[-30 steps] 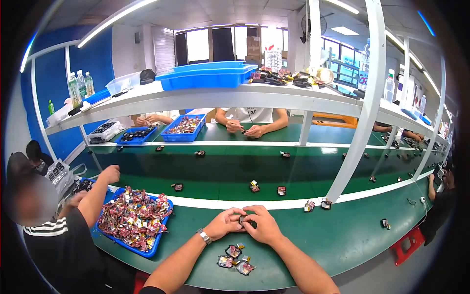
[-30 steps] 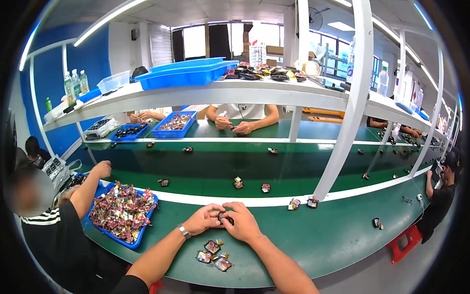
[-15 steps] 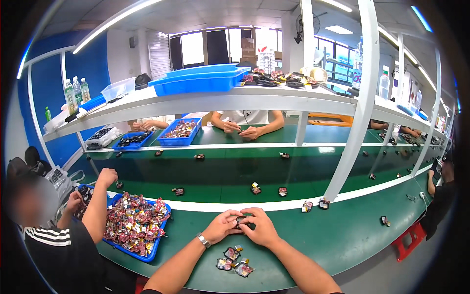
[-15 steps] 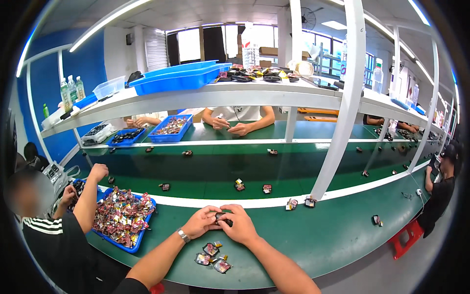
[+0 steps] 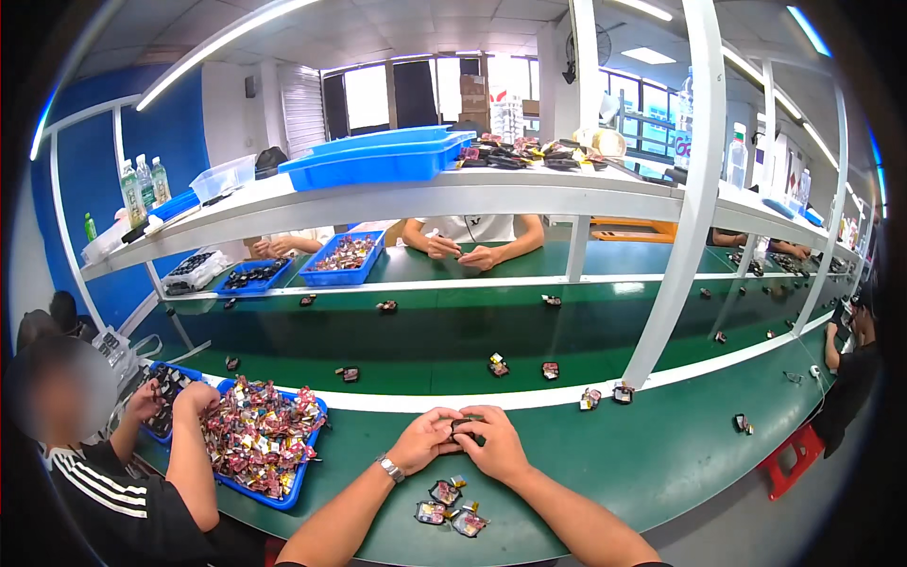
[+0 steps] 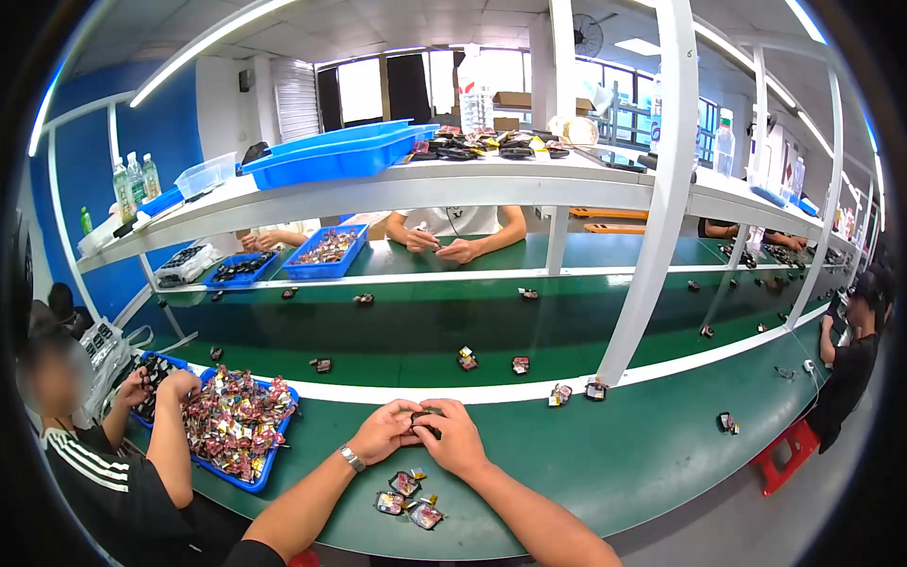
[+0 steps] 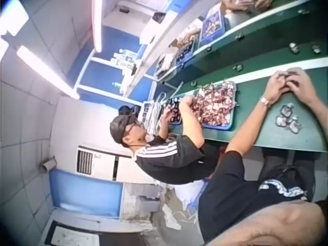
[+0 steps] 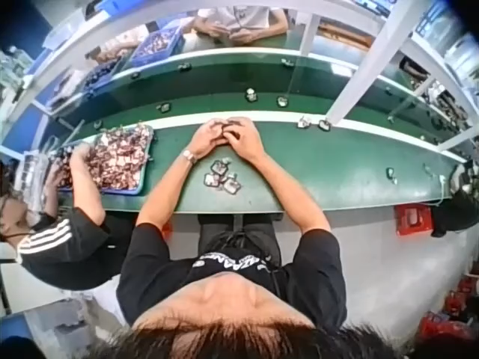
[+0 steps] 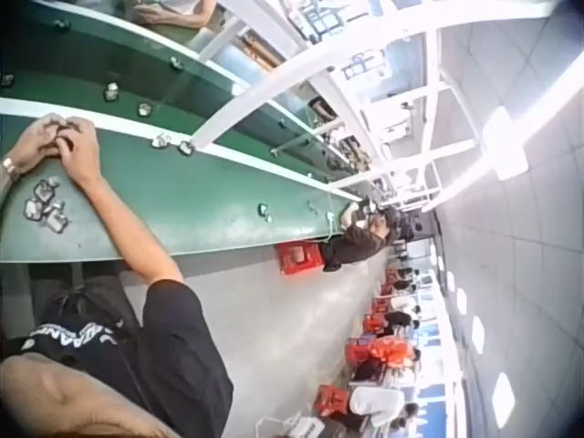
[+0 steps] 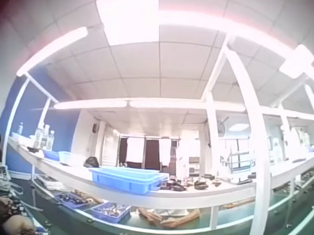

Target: Assembling small electronic or mechanical components at a factory workbench.

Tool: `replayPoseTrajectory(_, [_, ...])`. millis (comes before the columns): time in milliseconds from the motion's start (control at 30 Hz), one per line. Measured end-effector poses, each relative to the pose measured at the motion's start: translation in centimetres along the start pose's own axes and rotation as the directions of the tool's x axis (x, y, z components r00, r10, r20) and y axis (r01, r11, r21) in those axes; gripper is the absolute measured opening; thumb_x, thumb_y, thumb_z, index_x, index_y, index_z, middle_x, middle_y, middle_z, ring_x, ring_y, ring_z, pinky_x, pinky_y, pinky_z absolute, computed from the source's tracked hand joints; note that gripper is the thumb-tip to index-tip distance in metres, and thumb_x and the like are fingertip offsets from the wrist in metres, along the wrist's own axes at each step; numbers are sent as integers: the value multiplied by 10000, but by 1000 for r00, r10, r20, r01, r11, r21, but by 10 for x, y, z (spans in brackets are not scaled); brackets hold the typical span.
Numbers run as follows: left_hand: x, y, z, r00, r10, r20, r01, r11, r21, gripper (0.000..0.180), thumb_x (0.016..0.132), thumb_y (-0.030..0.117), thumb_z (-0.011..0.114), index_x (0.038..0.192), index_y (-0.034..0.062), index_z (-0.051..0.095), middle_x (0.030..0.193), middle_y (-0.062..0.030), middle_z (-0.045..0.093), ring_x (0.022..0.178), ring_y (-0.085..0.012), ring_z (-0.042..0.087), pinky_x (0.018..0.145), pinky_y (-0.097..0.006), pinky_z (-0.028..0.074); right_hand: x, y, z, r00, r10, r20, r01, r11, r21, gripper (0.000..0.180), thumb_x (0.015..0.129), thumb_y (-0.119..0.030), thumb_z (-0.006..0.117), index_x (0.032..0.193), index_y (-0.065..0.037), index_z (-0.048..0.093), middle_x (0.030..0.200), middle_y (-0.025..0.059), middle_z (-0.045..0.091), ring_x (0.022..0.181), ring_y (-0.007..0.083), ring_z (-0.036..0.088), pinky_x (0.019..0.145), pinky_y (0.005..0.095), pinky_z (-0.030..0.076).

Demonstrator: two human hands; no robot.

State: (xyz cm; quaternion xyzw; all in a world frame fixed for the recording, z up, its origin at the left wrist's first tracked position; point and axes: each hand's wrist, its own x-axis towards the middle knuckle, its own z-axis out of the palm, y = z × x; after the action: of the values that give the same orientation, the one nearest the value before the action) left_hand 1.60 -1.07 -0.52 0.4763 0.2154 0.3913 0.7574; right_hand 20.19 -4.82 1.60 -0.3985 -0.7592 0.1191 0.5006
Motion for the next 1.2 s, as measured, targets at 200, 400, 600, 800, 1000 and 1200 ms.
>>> replayPoseTrajectory(200, [0,-1,-1,1000,-6,-12,6,1000,4,244,972,107,526,1206,58,483,1154,-99,578,1085,-206,595,972,-422,505,1,0,1,1000,16,-5,-16,1000,-6,139,762,-72,723,900,-70,721,1117,72,637,1057,266,581,896,367,494])
replayPoseTrajectory(400, [-1,-3,3,999,2,-50,-1,1000,17,242,962,98,551,1192,62,486,1186,-98,573,1114,-207,581,970,-416,500,1,-4,3,1000,-9,-24,9,1000,-5,179,743,-44,716,921,-71,717,1145,71,622,1069,266,573,908,374,488])
replayPoseTrajectory(600, [-1,-6,-1,996,90,-6,-90,996,1,222,977,94,519,1196,88,478,1324,-121,532,1186,-211,551,1005,-392,471,5,-13,-4,992,-114,-47,111,992,-64,203,698,-22,724,896,-65,705,1169,90,605,1101,295,553,915,389,485])
replayPoseTrajectory(800, [0,-6,0,995,98,-16,-98,994,-48,224,948,71,564,1161,84,492,1339,-152,528,1189,-234,554,996,-420,478,4,-13,0,988,-98,-116,87,992,-95,190,683,-21,727,866,-68,703,1169,92,605,1109,302,550,920,392,482])
replayPoseTrajectory(1000, [0,-4,7,993,114,-12,-114,991,-64,249,942,86,583,1172,82,488,1326,-146,535,1184,-234,557,1004,-427,475,0,-9,6,988,-20,-153,18,1000,-14,171,704,-28,712,870,-69,712,1167,78,616,1117,290,549,917,386,480])
replayPoseTrajectory(1200, [-1,-4,8,991,125,-52,-125,992,7,252,950,83,568,1184,65,477,1340,-140,517,1188,-222,553,1006,-411,477,1,-3,7,996,5,-88,-3,999,32,189,737,-44,696,923,-74,714,1221,83,594,1134,291,538,930,383,468])
